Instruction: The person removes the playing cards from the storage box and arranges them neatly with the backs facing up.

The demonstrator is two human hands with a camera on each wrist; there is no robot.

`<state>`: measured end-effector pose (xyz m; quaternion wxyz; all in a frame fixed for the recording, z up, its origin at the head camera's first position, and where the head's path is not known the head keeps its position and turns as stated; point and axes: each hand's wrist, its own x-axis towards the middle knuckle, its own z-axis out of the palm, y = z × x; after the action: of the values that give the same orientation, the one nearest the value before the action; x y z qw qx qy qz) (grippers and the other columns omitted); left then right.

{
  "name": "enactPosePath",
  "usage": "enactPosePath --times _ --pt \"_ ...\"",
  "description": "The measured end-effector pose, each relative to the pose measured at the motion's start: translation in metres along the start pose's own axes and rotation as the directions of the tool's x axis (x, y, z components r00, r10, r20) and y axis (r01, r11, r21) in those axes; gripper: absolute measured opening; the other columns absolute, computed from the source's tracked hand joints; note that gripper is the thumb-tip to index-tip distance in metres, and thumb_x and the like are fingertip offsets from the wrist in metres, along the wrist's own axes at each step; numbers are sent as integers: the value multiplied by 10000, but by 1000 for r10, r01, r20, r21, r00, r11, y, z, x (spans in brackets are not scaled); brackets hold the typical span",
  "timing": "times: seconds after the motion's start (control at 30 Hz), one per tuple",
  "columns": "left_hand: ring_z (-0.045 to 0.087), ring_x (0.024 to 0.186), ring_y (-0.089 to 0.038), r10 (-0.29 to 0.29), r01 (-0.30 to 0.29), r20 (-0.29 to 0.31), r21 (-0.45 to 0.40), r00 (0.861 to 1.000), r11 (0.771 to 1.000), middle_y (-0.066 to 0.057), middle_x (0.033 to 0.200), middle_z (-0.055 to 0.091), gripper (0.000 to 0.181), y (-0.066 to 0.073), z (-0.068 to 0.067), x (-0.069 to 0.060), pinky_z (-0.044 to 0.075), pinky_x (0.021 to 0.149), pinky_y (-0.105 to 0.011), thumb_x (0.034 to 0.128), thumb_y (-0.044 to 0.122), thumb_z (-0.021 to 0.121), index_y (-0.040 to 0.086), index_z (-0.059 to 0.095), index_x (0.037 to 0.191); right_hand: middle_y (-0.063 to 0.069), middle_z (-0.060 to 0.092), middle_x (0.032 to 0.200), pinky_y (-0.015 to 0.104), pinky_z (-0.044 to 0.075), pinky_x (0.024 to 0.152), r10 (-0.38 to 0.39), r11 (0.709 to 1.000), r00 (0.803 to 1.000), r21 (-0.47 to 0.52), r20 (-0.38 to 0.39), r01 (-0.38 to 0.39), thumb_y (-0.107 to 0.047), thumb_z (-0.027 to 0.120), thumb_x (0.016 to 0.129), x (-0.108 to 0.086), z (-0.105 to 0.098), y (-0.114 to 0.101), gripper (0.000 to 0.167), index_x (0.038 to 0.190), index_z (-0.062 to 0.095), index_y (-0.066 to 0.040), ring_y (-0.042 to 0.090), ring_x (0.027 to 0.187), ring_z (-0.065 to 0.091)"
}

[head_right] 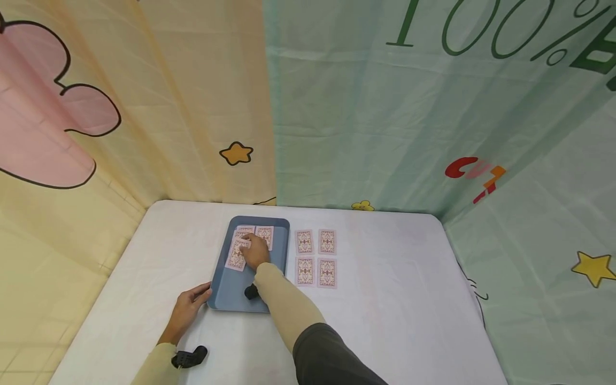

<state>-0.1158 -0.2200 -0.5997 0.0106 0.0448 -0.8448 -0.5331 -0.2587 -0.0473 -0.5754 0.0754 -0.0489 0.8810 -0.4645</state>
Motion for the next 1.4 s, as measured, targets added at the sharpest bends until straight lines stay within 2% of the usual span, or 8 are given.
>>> enactPosePath --times 0.1,0.2,0.27,0.43,0.7,0.9,1.17,1.4 --pt "546 1187 -398 19 -19 -1 -4 1000 1000 -252 1197 630 389 -1 1 0 489 934 -456 958 208 605 -78 618 1221 73 656 1031 323 496 789 -3 1000 1000 18 -11 3 -90 660 907 -3 -3 0 254 1161 672 -86 166 859 567" --pt "521 1222 -392 -12 12 17 0 1000 1000 -252 1240 607 404 0 0 1 467 967 -461 965 216 596 -77 604 1243 57 637 942 272 455 681 -11 1000 1000 24 -19 12 -90 652 912 -4 -6 1 238 1148 682 -80 125 735 498" --pt "490 1256 -390 -49 49 34 5 998 999 -248 1278 584 414 2 -1 1 433 1002 -482 970 210 588 -76 584 1270 49 638 946 245 434 656 -21 999 1000 34 -22 22 -95 649 915 -5 -9 2 233 1144 687 -80 99 718 479" --pt "474 1282 -362 -95 94 51 24 994 995 -236 1305 570 409 5 -3 2 415 1028 -470 978 189 580 -68 566 1295 64 662 1000 241 454 672 -68 995 997 65 -28 70 -86 653 911 -9 -18 3 226 1131 695 -61 99 748 508" --pt "471 1283 -372 -92 90 42 40 995 995 -239 1288 582 406 5 -4 2 404 1027 -493 975 185 584 -72 569 1289 89 672 1121 317 503 836 -131 986 991 107 -2 130 -87 648 916 -17 -39 3 213 1118 706 -53 198 971 594" --pt "467 1285 -379 -91 90 52 38 994 995 -250 1294 572 417 4 -5 2 391 1040 -496 975 187 585 -85 561 1290 82 657 1174 341 502 868 -118 987 991 117 58 111 -102 649 923 -25 -54 7 228 1142 699 -61 224 1039 592" --pt "452 1302 -364 -101 99 62 36 993 994 -243 1319 553 429 7 -6 2 378 1050 -481 978 204 583 -83 556 1297 57 652 1205 278 506 751 -64 989 994 142 86 52 -142 678 909 -34 -71 15 228 1129 716 -99 186 1000 599" --pt "441 1312 -364 -107 105 65 36 992 994 -245 1327 546 430 6 -5 1 373 1052 -481 980 199 578 -88 550 1300 55 703 998 259 483 631 -53 981 995 188 83 37 -137 697 893 -46 -84 26 239 1126 713 -87 132 809 597"
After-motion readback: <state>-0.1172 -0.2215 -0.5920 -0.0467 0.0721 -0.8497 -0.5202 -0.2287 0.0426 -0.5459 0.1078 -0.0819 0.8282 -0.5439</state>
